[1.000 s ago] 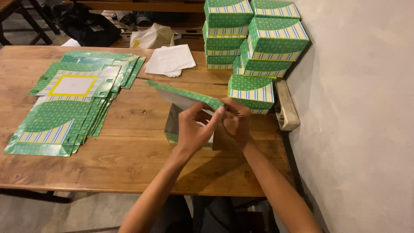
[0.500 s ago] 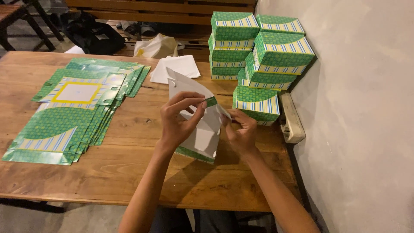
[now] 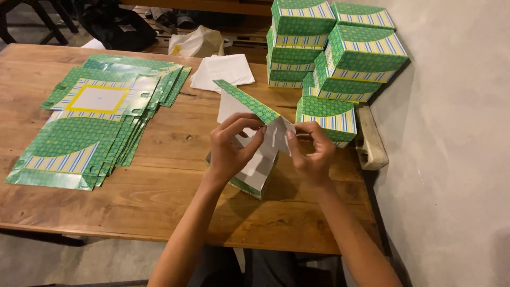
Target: Assembling a cardboard box by folding flaps and tucking them in, then placing a paper liner inside.
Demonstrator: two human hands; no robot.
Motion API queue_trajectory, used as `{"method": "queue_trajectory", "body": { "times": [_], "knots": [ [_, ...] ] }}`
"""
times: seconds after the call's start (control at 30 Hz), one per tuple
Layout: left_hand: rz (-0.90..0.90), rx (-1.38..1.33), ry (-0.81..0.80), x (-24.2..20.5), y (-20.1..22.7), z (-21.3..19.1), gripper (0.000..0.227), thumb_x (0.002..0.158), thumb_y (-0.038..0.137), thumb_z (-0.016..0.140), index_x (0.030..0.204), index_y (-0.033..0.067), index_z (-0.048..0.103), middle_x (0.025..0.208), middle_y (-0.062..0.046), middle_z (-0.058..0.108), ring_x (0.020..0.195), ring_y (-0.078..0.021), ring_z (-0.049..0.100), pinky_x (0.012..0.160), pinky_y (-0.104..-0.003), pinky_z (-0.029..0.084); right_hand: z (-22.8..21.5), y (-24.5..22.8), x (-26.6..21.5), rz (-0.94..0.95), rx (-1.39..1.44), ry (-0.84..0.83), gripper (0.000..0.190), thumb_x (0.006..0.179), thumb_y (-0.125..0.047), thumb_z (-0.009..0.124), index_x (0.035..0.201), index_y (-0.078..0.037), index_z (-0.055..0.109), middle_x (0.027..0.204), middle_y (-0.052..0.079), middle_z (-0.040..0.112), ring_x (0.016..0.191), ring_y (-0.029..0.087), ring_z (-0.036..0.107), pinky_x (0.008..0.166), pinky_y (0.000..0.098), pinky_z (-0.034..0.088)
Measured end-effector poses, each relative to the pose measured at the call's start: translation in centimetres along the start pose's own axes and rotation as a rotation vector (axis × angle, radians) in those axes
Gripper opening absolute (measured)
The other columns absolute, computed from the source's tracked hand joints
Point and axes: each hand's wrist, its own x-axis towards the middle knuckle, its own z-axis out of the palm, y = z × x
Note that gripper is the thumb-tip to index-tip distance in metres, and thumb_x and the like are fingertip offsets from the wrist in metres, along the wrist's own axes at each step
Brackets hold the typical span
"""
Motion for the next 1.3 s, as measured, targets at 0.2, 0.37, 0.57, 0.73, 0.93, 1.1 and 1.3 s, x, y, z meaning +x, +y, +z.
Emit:
{"method": "queue_trajectory", "body": {
  "times": [0.2,0.37,0.57,0.73,0.93,1.1,1.3],
  "knots": [
    [-0.024,-0.068,-0.02,-1.1,-1.7,0.9,0.006,0.084,0.004,0.082,0.089,0.0054,0.078,0.084,-0.013,0.077,0.067,-0.0265,0.075,0.06,-0.035,0.06,-0.1,-0.6,0.4,-0.058,0.039,-0.002,0.009,0.094,-0.003,0.075,0.101,-0.006,0.072,0.091,0.01,0.072,0.081,0.021,0.072,0.071,0.0336,0.06],
    [-0.043,-0.057,-0.037,-1.6,-1.7,1.2,0.01,0.086,0.007,0.08,0.095,0.0112,0.077,0.081,-0.006,0.078,0.066,-0.0223,0.076,0.06,-0.032,0.059,0.0,-0.3,0.0,0.04,0.091,0.014,0.007,0.094,-0.006,0.076,0.1,-0.002,0.072,0.087,0.01,0.072,0.08,0.016,0.071,0.069,0.0287,0.06],
    [-0.078,-0.079,-0.062,-1.6,-1.3,1.2,0.011,0.086,0.006,0.08,0.097,0.007,0.077,0.082,-0.012,0.079,0.066,-0.028,0.077,0.06,-0.036,0.06,0.0,-0.3,0.1,0.074,0.131,-0.016,0.008,0.097,-0.009,0.073,0.1,-0.001,0.071,0.088,0.011,0.071,0.081,0.014,0.068,0.067,0.0276,0.058],
    [-0.021,-0.072,-0.082,-1.5,-0.8,1.2,0.008,0.091,0.007,0.076,0.098,0.0109,0.078,0.083,-0.009,0.079,0.069,-0.0263,0.077,0.06,-0.035,0.06,0.3,-1.0,0.0,0.038,0.089,-0.048,0.008,0.097,-0.01,0.073,0.1,-0.003,0.07,0.094,0.01,0.07,0.09,0.015,0.068,0.07,0.0264,0.056],
    [-0.019,-0.099,-0.093,-1.3,-0.4,1.0,0.008,0.088,0.004,0.079,0.094,0.0081,0.079,0.085,-0.011,0.079,0.073,-0.0271,0.078,0.064,-0.036,0.062,0.4,-0.7,-0.1,0.033,0.127,-0.037,0.01,0.097,-0.013,0.073,0.101,-0.004,0.07,0.097,0.01,0.068,0.093,0.017,0.069,0.073,0.0268,0.059],
    [-0.107,-0.118,-0.111,-1.4,-0.4,1.1,0.01,0.088,0.007,0.081,0.097,0.0102,0.079,0.077,-0.008,0.078,0.069,-0.0267,0.077,0.064,-0.037,0.063,0.4,-0.2,-0.2,0.032,0.145,-0.058,0.009,0.098,-0.011,0.07,0.103,-0.003,0.069,0.098,0.01,0.067,0.094,0.017,0.067,0.073,0.0275,0.057],
    [-0.123,-0.122,-0.092,-1.6,-0.4,1.3,0.01,0.088,0.011,0.083,0.096,0.0132,0.079,0.075,-0.005,0.078,0.069,-0.0223,0.078,0.066,-0.034,0.063,0.3,-0.6,-0.1,0.029,0.151,-0.078,0.008,0.097,-0.009,0.071,0.102,-0.002,0.069,0.099,0.012,0.066,0.093,0.019,0.067,0.073,0.0285,0.057]
  ]
}}
